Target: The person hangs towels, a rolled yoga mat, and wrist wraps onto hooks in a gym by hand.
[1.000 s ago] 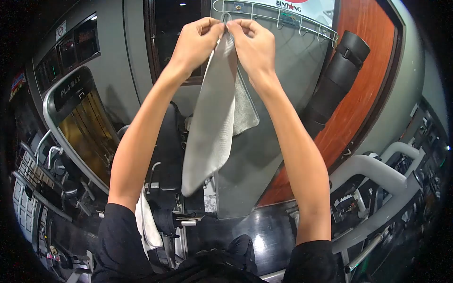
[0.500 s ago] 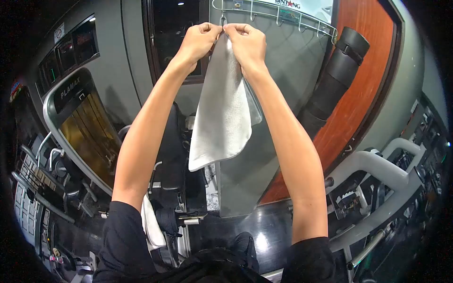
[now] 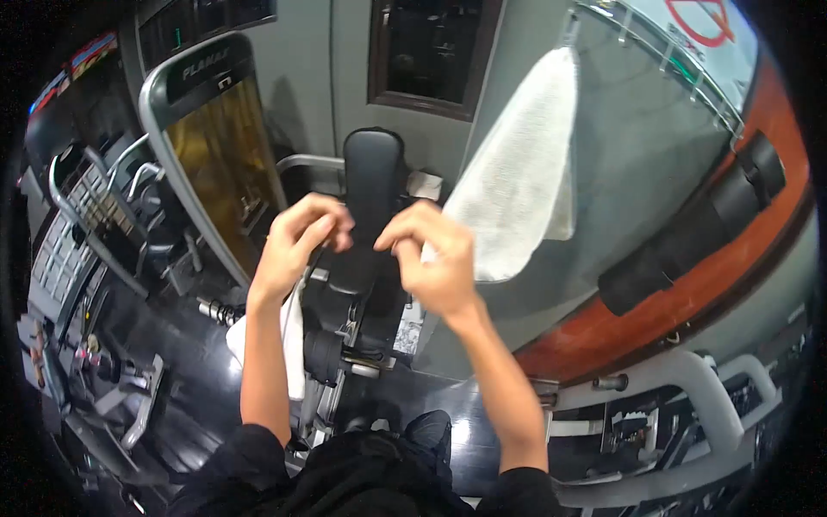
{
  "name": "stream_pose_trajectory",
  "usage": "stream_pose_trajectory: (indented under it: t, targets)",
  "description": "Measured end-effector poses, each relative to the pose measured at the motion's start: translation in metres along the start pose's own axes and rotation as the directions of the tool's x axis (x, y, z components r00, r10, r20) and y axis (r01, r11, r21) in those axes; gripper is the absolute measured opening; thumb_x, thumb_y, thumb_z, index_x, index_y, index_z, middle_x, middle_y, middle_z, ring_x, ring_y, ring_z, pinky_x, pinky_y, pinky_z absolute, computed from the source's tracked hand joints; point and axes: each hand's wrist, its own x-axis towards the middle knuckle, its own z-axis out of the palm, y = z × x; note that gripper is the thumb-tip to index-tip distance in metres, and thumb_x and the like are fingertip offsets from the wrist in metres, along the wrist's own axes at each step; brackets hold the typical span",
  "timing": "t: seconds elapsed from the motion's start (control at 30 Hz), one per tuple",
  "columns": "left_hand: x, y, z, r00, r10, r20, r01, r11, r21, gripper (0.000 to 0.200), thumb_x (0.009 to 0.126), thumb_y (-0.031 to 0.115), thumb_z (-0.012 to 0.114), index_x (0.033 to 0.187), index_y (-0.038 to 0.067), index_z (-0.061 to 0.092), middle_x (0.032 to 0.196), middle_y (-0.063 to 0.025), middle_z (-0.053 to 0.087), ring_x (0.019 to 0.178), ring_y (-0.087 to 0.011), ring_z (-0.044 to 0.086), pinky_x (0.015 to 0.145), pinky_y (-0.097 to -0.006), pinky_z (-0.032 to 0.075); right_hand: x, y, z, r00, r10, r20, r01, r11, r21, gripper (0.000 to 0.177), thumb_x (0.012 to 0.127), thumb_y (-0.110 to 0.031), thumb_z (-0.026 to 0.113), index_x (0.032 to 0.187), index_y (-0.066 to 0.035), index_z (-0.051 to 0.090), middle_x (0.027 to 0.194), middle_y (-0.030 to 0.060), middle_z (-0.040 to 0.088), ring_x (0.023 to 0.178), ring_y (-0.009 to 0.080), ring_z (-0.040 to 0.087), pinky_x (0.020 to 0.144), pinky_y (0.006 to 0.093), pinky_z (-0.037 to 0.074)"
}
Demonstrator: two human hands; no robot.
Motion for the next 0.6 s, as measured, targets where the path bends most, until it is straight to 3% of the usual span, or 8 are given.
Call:
stream_pose_trajectory:
  t: [0.1, 0.2, 0.27, 0.33, 0.37, 0.47, 0.5, 0.6]
  targets:
    - [-0.070, -0.023, -0.050, 0.937, -0.105, -0.333, 0.152, 0.981, 0.118, 0.014, 0.096, 0.011, 0.054, 0.101, 0.000, 0.060, 0.087, -0.0057, 0.063, 0.072, -0.0088, 0.057, 0.068, -0.0245, 0.048, -0.047, 0.025, 0.043, 0.947, 0.251, 0.199, -0.282, 0.949, 0.144, 0.020, 0.076, 0.010, 0.051, 0.079, -0.002, 0.066, 0.076, 0.0055, 0.063, 0.064, 0.0111, 0.057, 0.057, 0.0242, 0.043]
    - [-0.139, -0.065, -0.093, 0.770, -0.100, -0.631, 0.329, 0.908, 0.258, 0.013, 0.095, 0.011, 0.054, 0.098, 0.001, 0.062, 0.087, -0.0041, 0.064, 0.071, -0.0086, 0.057, 0.065, -0.0246, 0.046, -0.086, 0.056, 0.090, 0.818, 0.438, 0.372, -0.523, 0.836, 0.168, 0.016, 0.084, 0.003, 0.054, 0.092, -0.003, 0.067, 0.080, 0.0053, 0.062, 0.067, 0.0104, 0.057, 0.059, 0.0232, 0.044]
    - [-0.186, -0.092, -0.111, 0.730, -0.005, -0.684, 0.439, 0.771, 0.462, 0.012, 0.092, 0.012, 0.058, 0.095, 0.001, 0.064, 0.087, -0.0042, 0.065, 0.070, -0.0107, 0.057, 0.064, -0.0264, 0.046, -0.113, 0.079, 0.121, 0.771, 0.441, 0.459, -0.552, 0.823, 0.135, 0.018, 0.086, -0.001, 0.057, 0.102, -0.004, 0.064, 0.090, 0.0088, 0.063, 0.071, 0.0124, 0.059, 0.065, 0.0253, 0.048]
    - [-0.216, -0.094, -0.102, 0.691, -0.090, -0.717, 0.585, 0.653, 0.481, 0.014, 0.088, 0.013, 0.063, 0.095, 0.002, 0.066, 0.088, -0.0062, 0.066, 0.071, -0.0132, 0.057, 0.063, -0.0287, 0.046, -0.128, 0.085, 0.143, 0.645, 0.505, 0.574, -0.630, 0.776, 0.025, 0.026, 0.086, -0.006, 0.060, 0.113, -0.006, 0.060, 0.102, 0.0131, 0.062, 0.075, 0.0164, 0.061, 0.071, 0.0294, 0.051]
    - [-0.226, -0.093, -0.094, 0.717, -0.118, -0.687, 0.584, 0.639, 0.501, 0.015, 0.086, 0.013, 0.064, 0.096, 0.002, 0.066, 0.087, -0.0083, 0.066, 0.071, -0.0153, 0.058, 0.063, -0.0297, 0.046, -0.141, 0.096, 0.157, 0.659, 0.468, 0.588, -0.589, 0.808, 0.017, 0.037, 0.086, -0.008, 0.063, 0.122, -0.008, 0.056, 0.103, 0.0098, 0.060, 0.069, 0.0113, 0.057, 0.067, 0.0273, 0.049]
    - [-0.236, -0.088, -0.066, 0.788, -0.195, -0.584, 0.585, 0.532, 0.612, 0.018, 0.083, 0.013, 0.066, 0.097, 0.002, 0.068, 0.084, -0.0120, 0.063, 0.072, -0.0224, 0.059, 0.066, -0.0331, 0.047, -0.161, 0.113, 0.193, 0.611, 0.517, 0.599, -0.627, 0.778, -0.033, 0.049, 0.087, -0.015, 0.063, 0.133, -0.011, 0.047, 0.113, 0.0152, 0.061, 0.068, 0.0150, 0.059, 0.069, 0.0310, 0.051]
    - [-0.236, -0.084, -0.054, 0.750, -0.234, -0.618, 0.640, 0.492, 0.591, 0.019, 0.081, 0.013, 0.066, 0.096, 0.002, 0.068, 0.084, -0.0128, 0.060, 0.074, -0.0281, 0.059, 0.069, -0.0356, 0.048, -0.162, 0.118, 0.203, 0.588, 0.555, 0.589, -0.651, 0.757, -0.064, 0.052, 0.088, -0.018, 0.063, 0.135, -0.012, 0.044, 0.115, 0.0170, 0.061, 0.068, 0.0169, 0.061, 0.070, 0.0318, 0.051]
    - [-0.246, -0.098, -0.047, 0.825, -0.107, -0.555, 0.547, 0.401, 0.735, 0.020, 0.080, 0.005, 0.063, 0.099, 0.004, 0.068, 0.094, -0.0126, 0.059, 0.089, -0.0312, 0.058, 0.078, -0.0400, 0.047, -0.163, 0.124, 0.223, 0.583, 0.601, 0.546, -0.645, 0.752, -0.138, 0.056, 0.088, -0.027, 0.063, 0.138, -0.012, 0.043, 0.115, 0.0196, 0.062, 0.069, 0.0220, 0.065, 0.073, 0.0339, 0.052]
